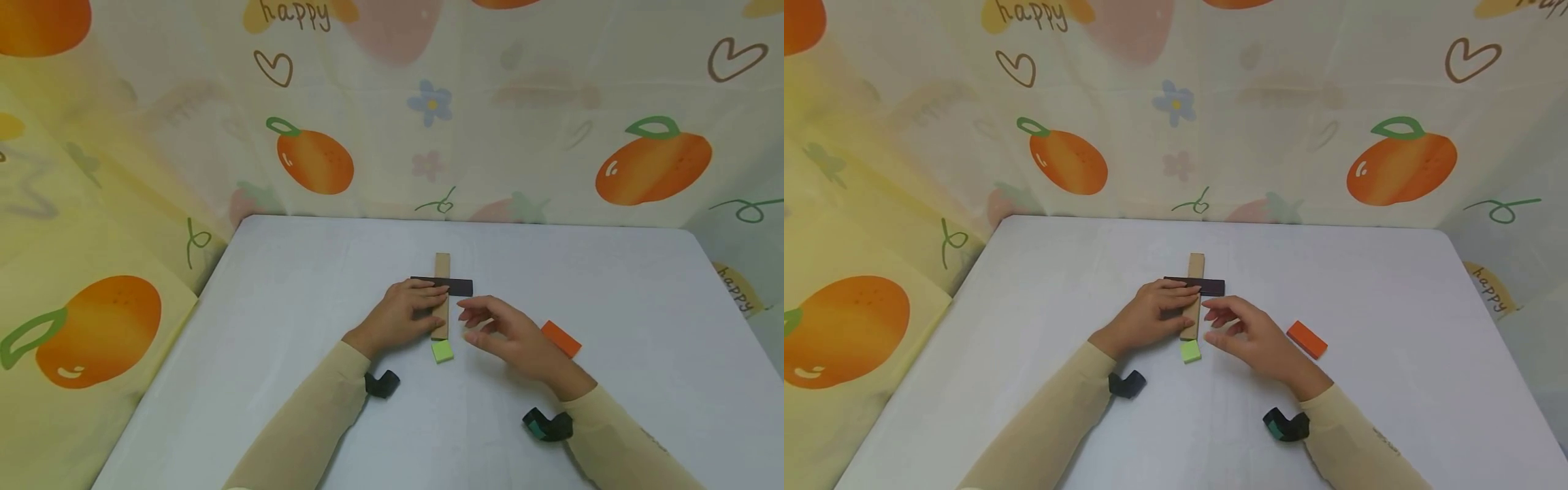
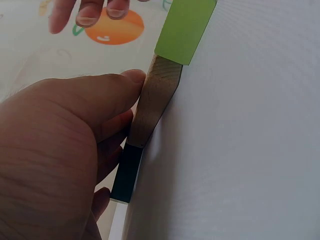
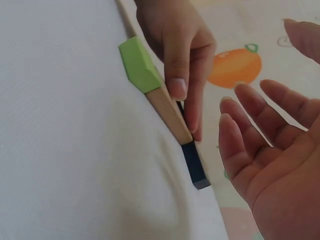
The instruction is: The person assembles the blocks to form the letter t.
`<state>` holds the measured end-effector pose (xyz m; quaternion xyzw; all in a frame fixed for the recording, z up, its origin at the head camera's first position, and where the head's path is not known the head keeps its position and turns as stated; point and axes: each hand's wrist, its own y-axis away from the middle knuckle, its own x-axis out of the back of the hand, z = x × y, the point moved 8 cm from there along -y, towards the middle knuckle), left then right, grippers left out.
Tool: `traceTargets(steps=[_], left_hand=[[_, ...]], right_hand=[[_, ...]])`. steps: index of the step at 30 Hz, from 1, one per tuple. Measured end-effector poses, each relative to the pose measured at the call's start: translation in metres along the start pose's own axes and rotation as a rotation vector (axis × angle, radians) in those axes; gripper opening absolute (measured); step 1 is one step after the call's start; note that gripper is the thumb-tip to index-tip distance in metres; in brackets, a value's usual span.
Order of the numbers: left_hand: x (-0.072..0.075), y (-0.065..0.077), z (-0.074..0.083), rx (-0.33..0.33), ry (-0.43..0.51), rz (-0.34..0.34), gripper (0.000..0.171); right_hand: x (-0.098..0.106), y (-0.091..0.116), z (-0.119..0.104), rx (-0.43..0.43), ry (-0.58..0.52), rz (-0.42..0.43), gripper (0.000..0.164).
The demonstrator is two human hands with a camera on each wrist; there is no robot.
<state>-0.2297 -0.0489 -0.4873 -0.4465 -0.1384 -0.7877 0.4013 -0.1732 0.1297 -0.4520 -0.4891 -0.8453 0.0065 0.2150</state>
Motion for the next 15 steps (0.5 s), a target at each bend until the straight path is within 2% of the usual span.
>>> traceTargets(steps=[9, 15], left_hand=[[0.001, -0.001, 0.0, 0.0, -0.003, 0.0, 0.051], [0.0, 0.0, -0.001, 0.011, 0.002, -0.007, 0.052]], right_hand=[[0.013, 0.0, -0.014, 0.12, -0.096, 0.028, 0.04], [0.026, 0.003, -0.019, 0.135, -0.111, 0.049, 0.039]])
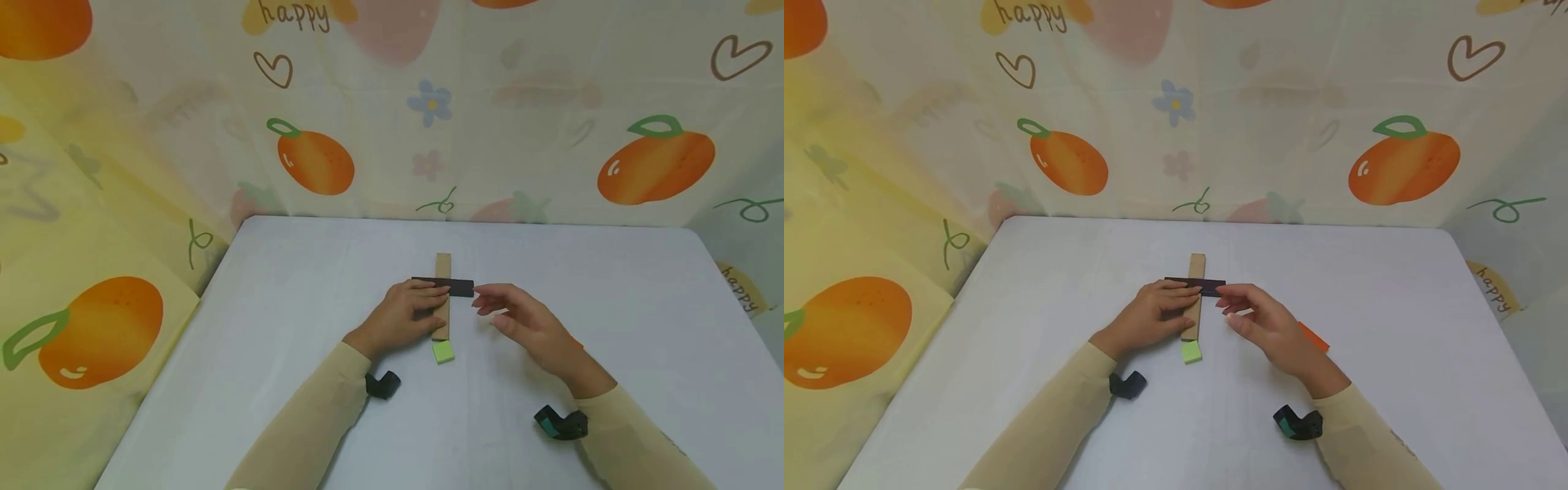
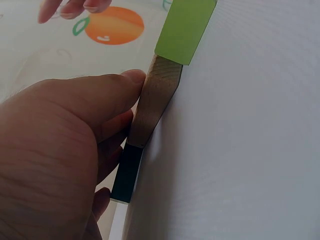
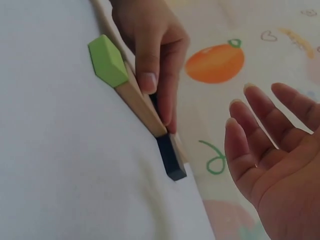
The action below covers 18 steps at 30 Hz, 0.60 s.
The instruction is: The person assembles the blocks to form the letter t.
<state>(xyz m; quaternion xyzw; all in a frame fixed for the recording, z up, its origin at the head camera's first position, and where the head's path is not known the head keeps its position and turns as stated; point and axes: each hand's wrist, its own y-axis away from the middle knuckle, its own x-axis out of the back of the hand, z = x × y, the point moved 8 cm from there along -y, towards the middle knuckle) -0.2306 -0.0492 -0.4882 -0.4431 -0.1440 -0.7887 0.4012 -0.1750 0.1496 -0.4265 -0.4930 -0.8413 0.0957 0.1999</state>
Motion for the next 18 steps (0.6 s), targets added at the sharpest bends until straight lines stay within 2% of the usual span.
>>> traceTargets(steps=[12, 18], left_hand=[[0.001, 0.002, 0.001, -0.012, 0.004, 0.003, 0.052], [0.001, 0.002, 0.001, -0.03, 0.003, 0.007, 0.051]], right_hand=[[0.031, 0.014, -0.009, -0.006, -0.045, 0.033, 0.041], [0.048, 0.027, -0.006, -0.012, -0.111, 0.021, 0.054]])
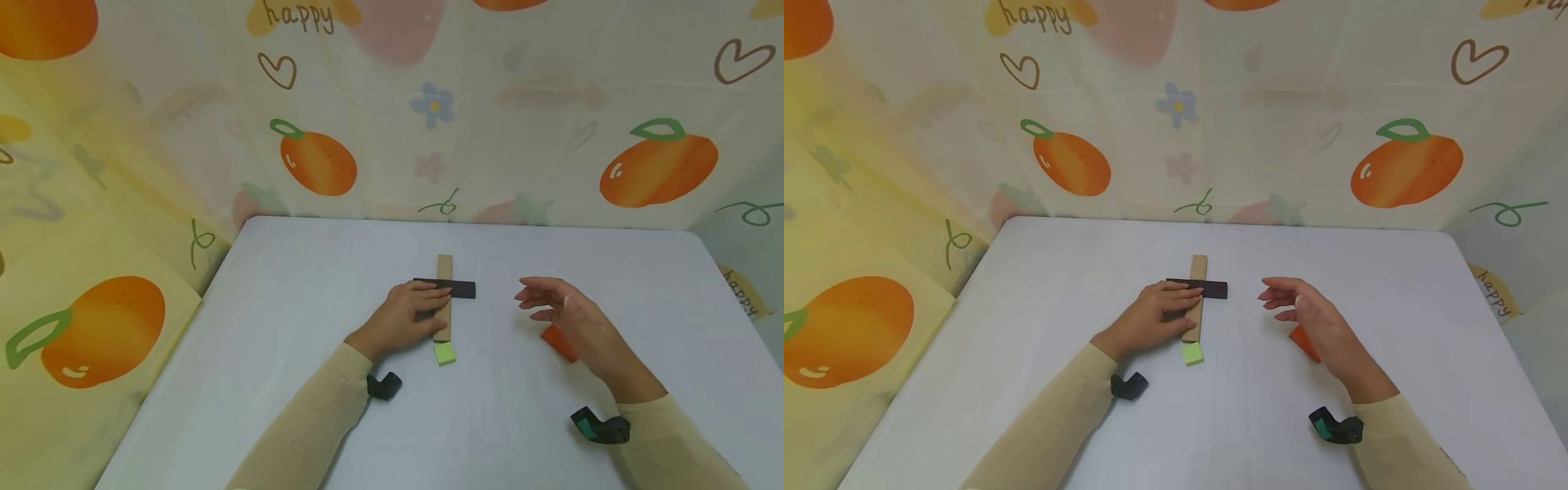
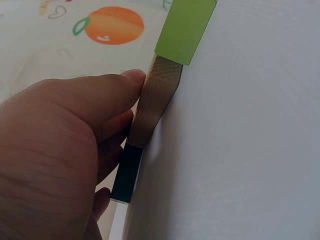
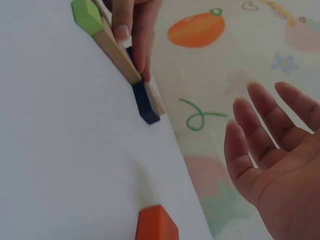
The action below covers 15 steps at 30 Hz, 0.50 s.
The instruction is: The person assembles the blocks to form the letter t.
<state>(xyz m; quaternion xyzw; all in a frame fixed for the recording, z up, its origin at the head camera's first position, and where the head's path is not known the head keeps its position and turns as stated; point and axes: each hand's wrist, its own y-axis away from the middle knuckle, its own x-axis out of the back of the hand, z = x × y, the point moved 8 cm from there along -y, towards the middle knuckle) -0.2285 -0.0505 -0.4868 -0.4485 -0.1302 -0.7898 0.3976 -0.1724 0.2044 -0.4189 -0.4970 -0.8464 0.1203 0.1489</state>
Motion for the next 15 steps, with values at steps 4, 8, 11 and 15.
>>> traceTargets(steps=[4, 8, 11, 15], left_hand=[[0.0, 0.0, 0.001, -0.009, 0.002, 0.003, 0.051], [0.0, -0.001, 0.001, -0.017, 0.004, 0.005, 0.051], [0.0, -0.001, 0.001, -0.021, 0.005, 0.01, 0.05], [-0.001, -0.001, 0.0, -0.014, -0.001, 0.008, 0.051]], right_hand=[[0.012, 0.009, 0.0, -0.002, -0.019, 0.018, 0.054], [0.024, 0.021, 0.005, -0.041, 0.035, 0.063, 0.05], [0.034, 0.031, 0.011, -0.081, 0.069, 0.098, 0.048], [0.044, 0.042, 0.021, -0.134, 0.123, 0.147, 0.046]])
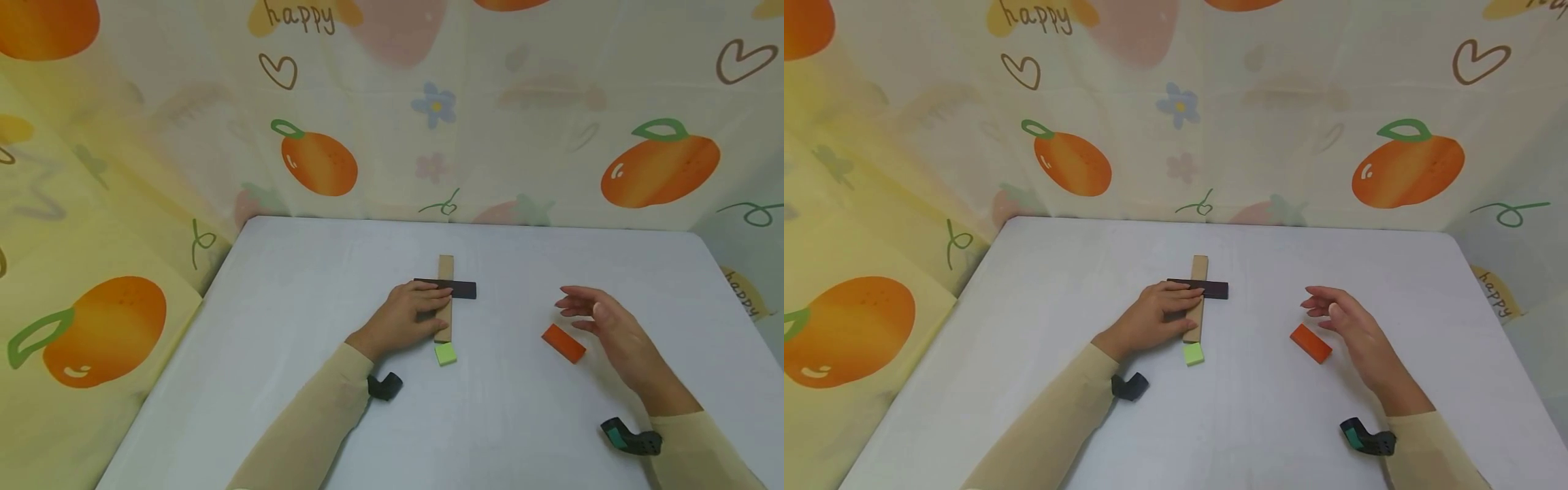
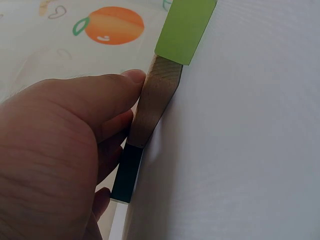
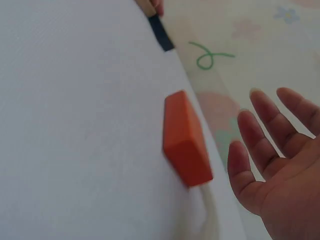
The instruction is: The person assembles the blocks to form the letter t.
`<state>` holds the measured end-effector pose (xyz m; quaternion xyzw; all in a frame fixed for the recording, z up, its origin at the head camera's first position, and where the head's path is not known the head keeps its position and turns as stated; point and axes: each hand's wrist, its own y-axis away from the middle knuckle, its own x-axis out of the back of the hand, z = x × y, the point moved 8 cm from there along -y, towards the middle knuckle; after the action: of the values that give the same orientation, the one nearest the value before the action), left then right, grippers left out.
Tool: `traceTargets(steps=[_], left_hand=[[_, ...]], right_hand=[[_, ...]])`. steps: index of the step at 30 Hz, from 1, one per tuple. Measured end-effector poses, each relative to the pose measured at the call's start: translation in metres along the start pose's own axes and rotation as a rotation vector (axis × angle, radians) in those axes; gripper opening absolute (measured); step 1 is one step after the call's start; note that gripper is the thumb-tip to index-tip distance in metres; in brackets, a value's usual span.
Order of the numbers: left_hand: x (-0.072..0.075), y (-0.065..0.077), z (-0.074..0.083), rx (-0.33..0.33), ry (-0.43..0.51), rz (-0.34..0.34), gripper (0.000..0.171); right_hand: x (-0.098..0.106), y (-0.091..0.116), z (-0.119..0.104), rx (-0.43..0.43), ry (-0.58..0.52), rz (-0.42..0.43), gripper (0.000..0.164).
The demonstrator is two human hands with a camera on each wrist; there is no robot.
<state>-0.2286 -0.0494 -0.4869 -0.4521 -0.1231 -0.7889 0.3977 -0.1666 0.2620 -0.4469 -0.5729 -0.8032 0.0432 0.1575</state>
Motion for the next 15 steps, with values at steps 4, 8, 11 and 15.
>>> traceTargets(steps=[4, 8, 11, 15], left_hand=[[0.0, 0.001, 0.0, 0.008, -0.006, -0.004, 0.051], [0.0, 0.001, 0.002, 0.005, -0.006, -0.003, 0.05], [0.001, 0.001, 0.002, 0.006, -0.006, 0.002, 0.05], [0.002, 0.001, 0.001, 0.01, -0.001, 0.005, 0.05]], right_hand=[[0.007, 0.008, 0.011, -0.042, 0.096, 0.049, 0.044], [0.013, 0.014, 0.02, -0.053, 0.2, 0.086, 0.041], [0.014, 0.016, 0.029, -0.084, 0.249, 0.08, 0.039], [0.012, 0.018, 0.04, -0.129, 0.294, 0.045, 0.043]])
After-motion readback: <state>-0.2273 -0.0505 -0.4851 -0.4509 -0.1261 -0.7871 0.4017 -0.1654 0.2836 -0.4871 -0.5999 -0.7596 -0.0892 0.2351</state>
